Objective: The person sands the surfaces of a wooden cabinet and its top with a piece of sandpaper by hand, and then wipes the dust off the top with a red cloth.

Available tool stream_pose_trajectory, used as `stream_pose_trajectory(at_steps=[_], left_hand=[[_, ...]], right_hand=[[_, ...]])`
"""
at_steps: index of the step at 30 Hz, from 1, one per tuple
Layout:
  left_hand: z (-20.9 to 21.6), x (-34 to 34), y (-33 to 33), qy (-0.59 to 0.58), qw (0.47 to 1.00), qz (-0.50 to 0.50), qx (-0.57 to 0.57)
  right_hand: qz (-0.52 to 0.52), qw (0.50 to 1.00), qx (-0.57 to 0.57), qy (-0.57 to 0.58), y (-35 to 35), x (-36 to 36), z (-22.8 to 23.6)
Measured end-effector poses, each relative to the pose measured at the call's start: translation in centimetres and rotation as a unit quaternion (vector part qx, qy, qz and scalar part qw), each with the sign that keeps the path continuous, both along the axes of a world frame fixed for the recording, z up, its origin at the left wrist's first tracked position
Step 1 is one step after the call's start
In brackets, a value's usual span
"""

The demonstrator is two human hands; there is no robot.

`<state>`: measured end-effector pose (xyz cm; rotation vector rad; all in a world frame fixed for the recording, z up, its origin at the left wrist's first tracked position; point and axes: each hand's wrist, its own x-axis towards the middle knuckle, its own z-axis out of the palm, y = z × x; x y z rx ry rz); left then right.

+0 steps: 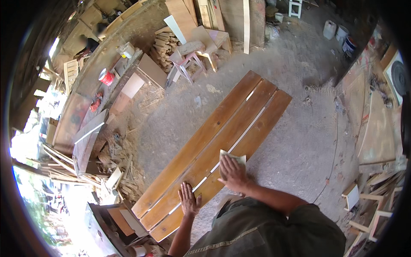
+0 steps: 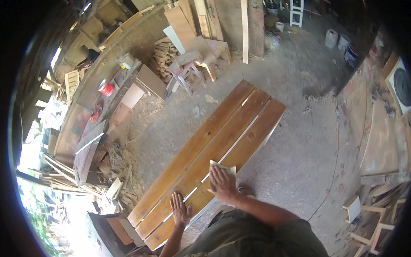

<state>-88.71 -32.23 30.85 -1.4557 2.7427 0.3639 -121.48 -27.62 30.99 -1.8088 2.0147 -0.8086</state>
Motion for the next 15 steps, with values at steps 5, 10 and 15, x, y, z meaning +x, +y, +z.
stream_pose_trajectory(at_steps=[5,10,15], left_hand=[[0.5,-0.6,-0.6,-0.018,1.0,-0.004,-0.002],[0.9,-0.7,-0.7,-0.007,1.0,0.0,0.001],[1.1,-1.2,-0.2,-0.002,1.0,0.016,0.01]], right_hand=[[-0.28,0.957,-0.001,0.076,-2.9,-20.2,-4.0],[-0.337,0.939,-0.039,0.057,-4.7,-18.3,-5.2],[-0.017,0.988,-0.072,0.138,1.0,1.8,-0.8]])
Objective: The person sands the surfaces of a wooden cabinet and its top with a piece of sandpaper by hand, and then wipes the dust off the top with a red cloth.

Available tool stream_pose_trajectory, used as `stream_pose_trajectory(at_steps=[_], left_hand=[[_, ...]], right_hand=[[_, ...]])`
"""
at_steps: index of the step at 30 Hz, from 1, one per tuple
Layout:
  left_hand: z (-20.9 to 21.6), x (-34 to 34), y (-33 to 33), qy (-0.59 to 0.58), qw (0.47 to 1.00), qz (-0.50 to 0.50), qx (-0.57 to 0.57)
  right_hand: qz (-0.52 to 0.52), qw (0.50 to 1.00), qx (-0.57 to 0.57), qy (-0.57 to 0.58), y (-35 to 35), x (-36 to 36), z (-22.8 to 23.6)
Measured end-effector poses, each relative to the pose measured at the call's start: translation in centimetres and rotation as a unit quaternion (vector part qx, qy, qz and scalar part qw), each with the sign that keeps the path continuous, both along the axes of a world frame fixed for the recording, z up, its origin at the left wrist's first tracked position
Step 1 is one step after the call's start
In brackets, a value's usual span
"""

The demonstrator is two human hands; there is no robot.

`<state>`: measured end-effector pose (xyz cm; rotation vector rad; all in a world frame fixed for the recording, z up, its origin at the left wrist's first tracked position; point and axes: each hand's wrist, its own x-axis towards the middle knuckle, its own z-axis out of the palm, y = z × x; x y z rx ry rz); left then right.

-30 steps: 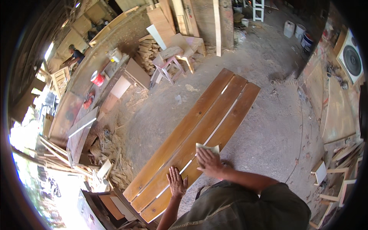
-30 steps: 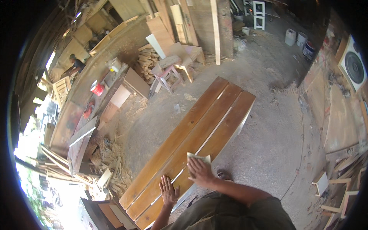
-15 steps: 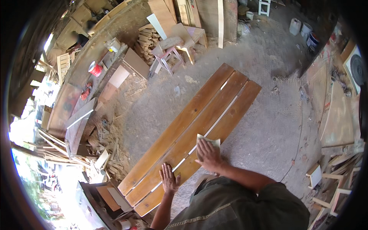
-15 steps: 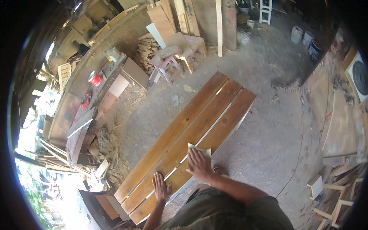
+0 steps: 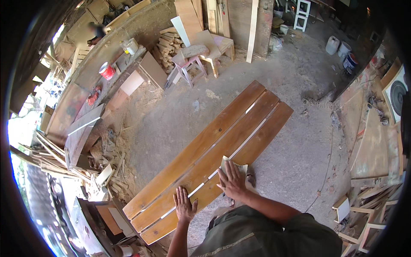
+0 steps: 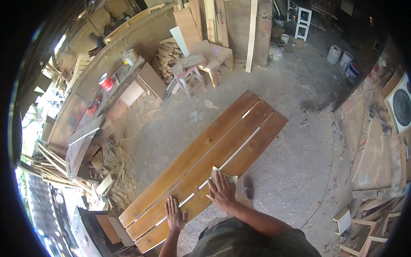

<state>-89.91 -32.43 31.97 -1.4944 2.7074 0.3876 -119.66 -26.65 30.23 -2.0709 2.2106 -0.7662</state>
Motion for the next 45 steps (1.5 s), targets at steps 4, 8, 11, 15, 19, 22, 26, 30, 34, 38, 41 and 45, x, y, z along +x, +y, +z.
stream_pose_trajectory(at_steps=[4,8,11,15,19,22,26,30,34,38,41,45], left_hand=[[-0.1,0.1,0.4,-0.007,0.998,0.055,-0.018],[-0.7,-2.1,-0.8,0.007,0.996,0.088,-0.033],[-1.9,-2.4,0.0,0.006,0.987,0.15,-0.06],[-1.7,-6.6,0.3,0.016,0.971,0.235,-0.029],[-1.3,-9.1,0.5,0.01,0.969,0.241,-0.044],[-2.4,-9.8,-0.2,0.011,0.969,0.238,-0.062],[-1.8,-9.5,0.4,-0.004,0.966,0.253,-0.055],[-2.2,-9.7,0.1,0.001,0.968,0.242,-0.062],[-2.6,-9.3,0.0,0.015,0.97,0.235,-0.067],[-1.9,-9.8,0.1,0.0,0.967,0.248,-0.057],[-2.1,-9.9,0.2,0.007,0.967,0.247,-0.059],[-2.1,-9.3,0.1,-0.001,0.968,0.244,-0.063]], right_hand=[[-0.134,0.951,-0.061,-0.273,-3.8,-16.0,1.9],[-0.383,0.901,0.198,0.036,-5.3,-38.4,-0.6],[-0.319,0.936,0.001,-0.146,-7.6,-31.3,-2.7],[-0.1,0.986,0.118,-0.07,-3.6,-13.5,0.0],[-0.126,0.98,0.036,-0.15,-5.7,-23.6,-0.5],[-0.271,0.955,0.102,-0.056,-7.9,-35.7,-0.3],[-0.26,0.96,0.067,-0.078,-7.7,-28.7,-1.1],[-0.073,0.987,0.121,-0.07,-2.2,-19.4,-0.4],[-0.264,0.959,0.012,-0.103,-5.9,-35.4,-1.9],[-0.318,0.946,0.053,0.039,-6.4,-36.3,-3.8],[-0.095,0.969,0.22,-0.06,-3.4,-23.1,2.4],[-0.169,0.97,0.106,-0.138,-2.8,-27.5,1.1]])
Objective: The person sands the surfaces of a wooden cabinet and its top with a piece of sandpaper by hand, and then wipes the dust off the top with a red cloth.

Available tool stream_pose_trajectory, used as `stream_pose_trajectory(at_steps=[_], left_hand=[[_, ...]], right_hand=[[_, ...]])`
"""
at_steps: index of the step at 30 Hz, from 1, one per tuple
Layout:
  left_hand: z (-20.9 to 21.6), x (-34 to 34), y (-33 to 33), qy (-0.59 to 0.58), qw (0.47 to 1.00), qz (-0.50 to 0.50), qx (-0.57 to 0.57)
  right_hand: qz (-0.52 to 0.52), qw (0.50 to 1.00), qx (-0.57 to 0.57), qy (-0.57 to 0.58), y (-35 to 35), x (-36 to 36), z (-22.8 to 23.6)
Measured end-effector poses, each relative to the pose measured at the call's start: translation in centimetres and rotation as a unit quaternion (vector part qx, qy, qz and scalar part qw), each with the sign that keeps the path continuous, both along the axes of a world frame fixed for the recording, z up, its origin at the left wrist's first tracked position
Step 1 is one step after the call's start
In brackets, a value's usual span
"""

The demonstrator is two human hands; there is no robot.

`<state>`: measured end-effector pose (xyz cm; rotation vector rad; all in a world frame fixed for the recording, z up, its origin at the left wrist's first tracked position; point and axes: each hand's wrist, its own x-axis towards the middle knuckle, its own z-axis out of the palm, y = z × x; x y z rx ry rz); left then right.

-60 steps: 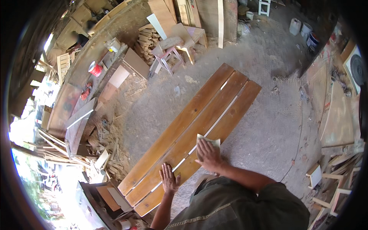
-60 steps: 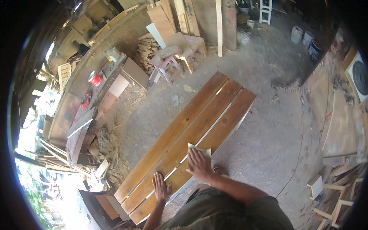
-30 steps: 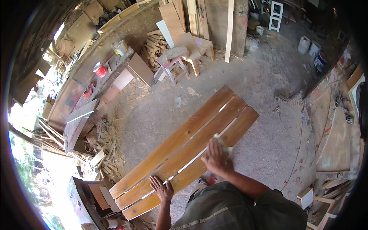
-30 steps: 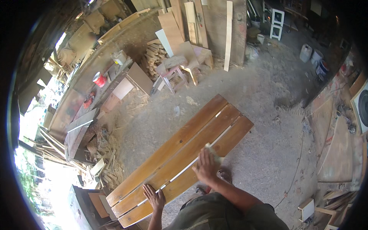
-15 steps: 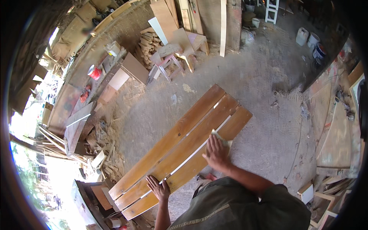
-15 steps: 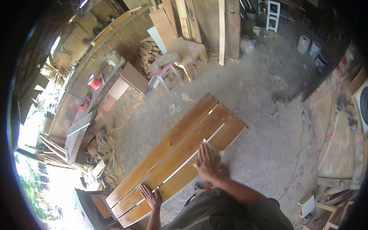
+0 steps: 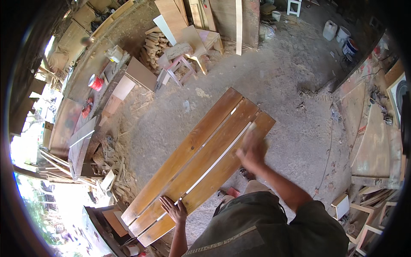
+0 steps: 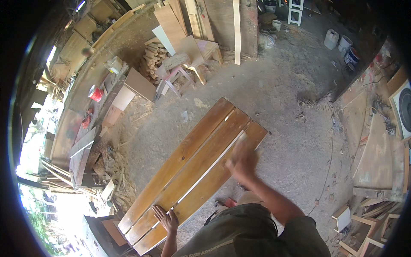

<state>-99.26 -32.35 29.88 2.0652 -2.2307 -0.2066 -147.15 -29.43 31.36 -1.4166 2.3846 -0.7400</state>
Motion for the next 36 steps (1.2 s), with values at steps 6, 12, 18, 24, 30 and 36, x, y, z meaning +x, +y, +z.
stream_pose_trajectory(at_steps=[6,12,18,24,30,36], left_hand=[[0.3,-0.4,-0.1,-0.003,1.0,-0.009,-0.001],[0.4,-0.2,0.4,0.004,1.0,0.002,-0.003],[0.0,-0.2,-0.3,0.012,1.0,-0.015,0.0],[0.5,-0.9,-0.4,-0.001,1.0,-0.015,-0.008],[0.8,-0.5,0.0,0.018,1.0,0.019,-0.002],[1.7,0.8,0.8,0.083,0.996,-0.019,-0.021]], right_hand=[[-0.165,0.985,-0.053,0.004,-2.6,-3.8,-3.6],[0.019,0.996,0.054,0.064,-0.3,2.5,-1.4],[-0.086,0.977,0.034,0.192,-3.5,-12.1,-4.7],[0.377,0.918,-0.075,0.092,1.0,14.7,-2.7],[0.37,0.92,-0.089,0.091,-2.5,-5.5,-2.6],[0.542,0.812,0.033,0.216,-4.1,-5.2,-0.3]])
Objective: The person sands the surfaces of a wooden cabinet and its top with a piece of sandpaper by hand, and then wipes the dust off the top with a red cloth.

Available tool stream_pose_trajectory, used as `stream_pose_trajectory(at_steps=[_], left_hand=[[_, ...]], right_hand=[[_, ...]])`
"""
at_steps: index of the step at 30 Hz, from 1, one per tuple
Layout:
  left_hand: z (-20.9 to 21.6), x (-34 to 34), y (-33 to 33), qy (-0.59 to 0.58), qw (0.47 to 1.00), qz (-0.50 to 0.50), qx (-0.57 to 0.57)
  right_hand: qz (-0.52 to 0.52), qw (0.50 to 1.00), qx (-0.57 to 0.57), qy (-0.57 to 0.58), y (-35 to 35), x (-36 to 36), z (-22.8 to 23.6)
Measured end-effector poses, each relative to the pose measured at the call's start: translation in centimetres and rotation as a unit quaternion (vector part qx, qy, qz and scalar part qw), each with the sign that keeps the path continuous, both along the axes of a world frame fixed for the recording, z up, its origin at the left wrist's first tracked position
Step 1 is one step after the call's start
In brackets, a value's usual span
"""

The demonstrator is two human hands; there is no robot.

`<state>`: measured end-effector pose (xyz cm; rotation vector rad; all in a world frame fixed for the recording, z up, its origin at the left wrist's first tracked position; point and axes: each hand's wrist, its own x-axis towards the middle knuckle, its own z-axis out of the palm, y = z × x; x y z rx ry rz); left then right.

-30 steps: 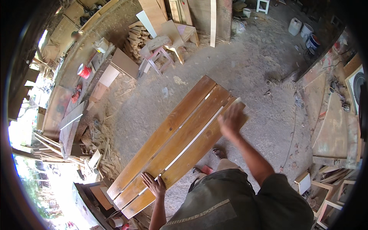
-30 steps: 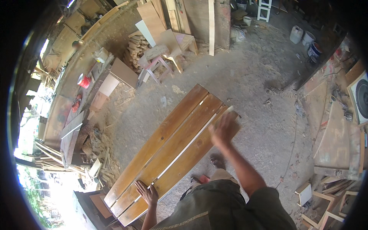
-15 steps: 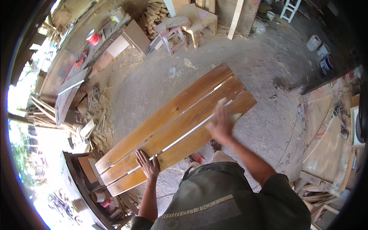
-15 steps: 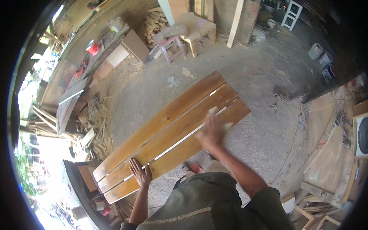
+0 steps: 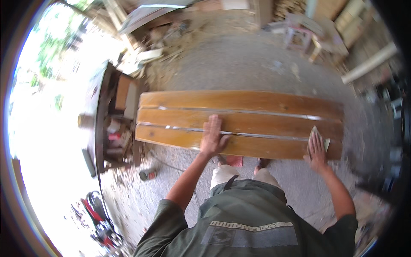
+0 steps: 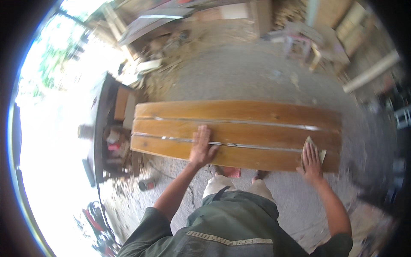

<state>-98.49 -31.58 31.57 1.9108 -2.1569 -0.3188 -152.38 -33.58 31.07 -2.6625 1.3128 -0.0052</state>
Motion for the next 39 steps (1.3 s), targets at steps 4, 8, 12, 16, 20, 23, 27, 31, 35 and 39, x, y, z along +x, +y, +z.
stream_pose_trajectory(at_steps=[4,8,12,16,20,23,27,31,35,39], left_hand=[[-0.4,3.6,5.3,-0.082,0.981,-0.168,0.052],[-0.3,12.6,10.1,-0.036,0.998,-0.035,0.046],[-0.6,23.4,13.4,-0.049,0.98,0.187,0.052],[-2.0,32.5,18.9,0.017,0.9,0.436,0.001],[-2.8,36.1,27.3,0.081,0.83,0.551,-0.016],[-4.3,36.0,31.7,0.12,0.8,0.587,-0.011],[-3.8,38.8,31.8,0.131,0.813,0.564,-0.059],[-0.9,42.2,25.4,0.153,0.832,0.519,-0.121],[0.4,43.9,15.4,0.106,0.896,0.42,-0.1],[-3.3,44.3,6.7,-0.005,0.884,0.457,-0.096]], right_hand=[[0.128,0.992,0.001,-0.006,0.7,13.4,-0.6],[0.22,0.975,0.039,-0.017,1.3,27.1,0.0],[0.288,0.957,0.02,0.009,1.9,41.0,0.5],[0.319,0.947,0.026,-0.007,2.5,56.4,0.3],[0.333,0.941,0.027,-0.046,3.4,73.4,-0.1],[0.322,0.945,0.014,-0.062,5.0,87.5,-0.8],[0.271,0.957,-0.027,-0.097,6.1,94.3,-1.3],[0.232,0.966,0.028,-0.115,5.2,82.6,-2.3],[0.061,0.989,0.021,-0.136,1.2,57.4,-1.2],[-0.164,0.984,-0.07,-0.008,-0.7,32.6,-3.2]])
